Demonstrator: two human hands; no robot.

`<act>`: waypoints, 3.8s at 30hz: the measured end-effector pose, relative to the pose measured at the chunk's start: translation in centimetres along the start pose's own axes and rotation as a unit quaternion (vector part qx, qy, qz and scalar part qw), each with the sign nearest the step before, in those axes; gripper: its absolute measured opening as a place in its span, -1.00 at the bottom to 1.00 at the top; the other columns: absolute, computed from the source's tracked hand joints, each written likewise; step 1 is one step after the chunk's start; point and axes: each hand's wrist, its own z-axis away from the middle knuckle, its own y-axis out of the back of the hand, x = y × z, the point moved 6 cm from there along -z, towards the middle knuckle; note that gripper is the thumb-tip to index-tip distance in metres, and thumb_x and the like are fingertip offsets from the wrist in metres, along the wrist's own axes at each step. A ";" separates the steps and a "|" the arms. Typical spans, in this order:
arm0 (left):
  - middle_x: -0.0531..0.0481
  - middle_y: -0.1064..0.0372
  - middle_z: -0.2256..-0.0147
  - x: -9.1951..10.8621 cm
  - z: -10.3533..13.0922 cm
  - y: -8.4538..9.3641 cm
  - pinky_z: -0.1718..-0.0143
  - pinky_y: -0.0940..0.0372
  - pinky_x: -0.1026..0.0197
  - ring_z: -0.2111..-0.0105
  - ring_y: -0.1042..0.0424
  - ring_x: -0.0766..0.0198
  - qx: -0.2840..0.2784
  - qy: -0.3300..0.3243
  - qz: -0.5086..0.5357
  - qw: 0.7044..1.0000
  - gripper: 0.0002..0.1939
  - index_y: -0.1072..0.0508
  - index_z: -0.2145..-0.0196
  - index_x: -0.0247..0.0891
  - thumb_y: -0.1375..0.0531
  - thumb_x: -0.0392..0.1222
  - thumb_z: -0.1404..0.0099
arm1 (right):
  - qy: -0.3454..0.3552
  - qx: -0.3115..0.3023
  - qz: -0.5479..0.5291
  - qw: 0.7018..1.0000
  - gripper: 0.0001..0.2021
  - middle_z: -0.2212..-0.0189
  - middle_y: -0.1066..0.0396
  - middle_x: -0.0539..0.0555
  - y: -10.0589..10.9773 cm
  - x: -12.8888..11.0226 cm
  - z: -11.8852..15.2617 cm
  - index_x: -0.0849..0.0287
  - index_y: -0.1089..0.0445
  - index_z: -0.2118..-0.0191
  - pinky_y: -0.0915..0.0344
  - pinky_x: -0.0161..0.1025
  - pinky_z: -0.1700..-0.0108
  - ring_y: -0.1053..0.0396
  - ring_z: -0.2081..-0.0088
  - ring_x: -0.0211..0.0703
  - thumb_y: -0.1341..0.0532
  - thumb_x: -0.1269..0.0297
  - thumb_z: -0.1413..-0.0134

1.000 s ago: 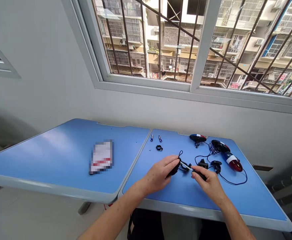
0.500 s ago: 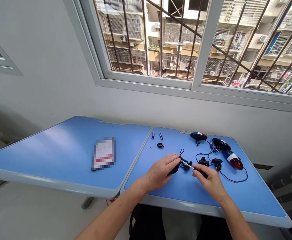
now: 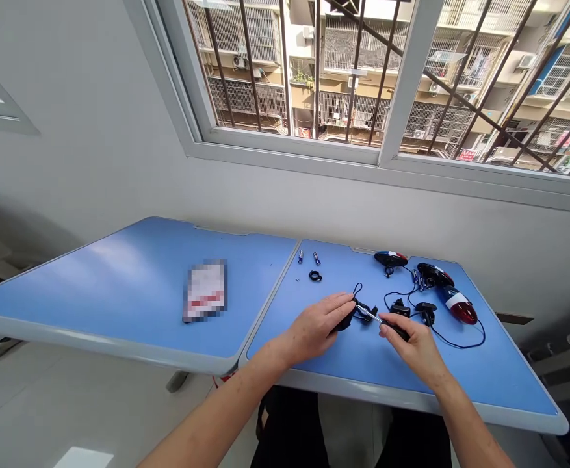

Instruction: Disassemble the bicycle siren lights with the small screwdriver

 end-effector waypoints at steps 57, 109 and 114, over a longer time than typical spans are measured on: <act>-0.20 -0.19 -0.15 -0.6 0.5 -1.1 -0.13 -0.22 0.00 -0.18 -0.15 0.10 -0.005 0.018 0.004 1.000 -0.34 -0.17 -0.14 -0.27 0.00 -0.56 -0.06 | 0.081 0.040 0.203 0.975 -0.79 0.36 -0.44 0.06 -0.3 -1.0 -0.6 0.13 -0.43 0.23 -0.28 -0.26 0.35 -0.39 0.41 -0.17 -0.11 0.17 -0.15; -0.16 -0.28 -0.10 -3.7 -0.1 -1.2 -0.16 -0.19 0.08 -0.12 -0.26 0.11 0.125 0.174 0.072 0.974 -0.37 -0.28 -0.10 -0.28 -0.10 -0.47 -0.02 | 0.155 0.172 0.462 0.856 -0.66 0.41 -0.43 0.12 -0.7 2.1 1.3 0.19 -0.47 0.27 -0.16 -0.29 0.45 -0.36 0.39 -0.13 0.03 0.20 -0.26; -0.13 -0.28 -0.10 -4.2 0.2 -1.9 -0.16 -0.19 0.07 -0.12 -0.25 0.11 0.118 0.201 0.083 0.969 -0.34 -0.21 -0.14 -0.26 -0.11 -0.46 -0.04 | 0.140 0.198 0.377 0.894 -0.68 0.26 -0.49 0.15 0.6 2.0 2.0 0.17 -0.47 0.15 -0.29 -0.20 0.32 -0.41 0.30 -0.05 -0.03 0.15 -0.22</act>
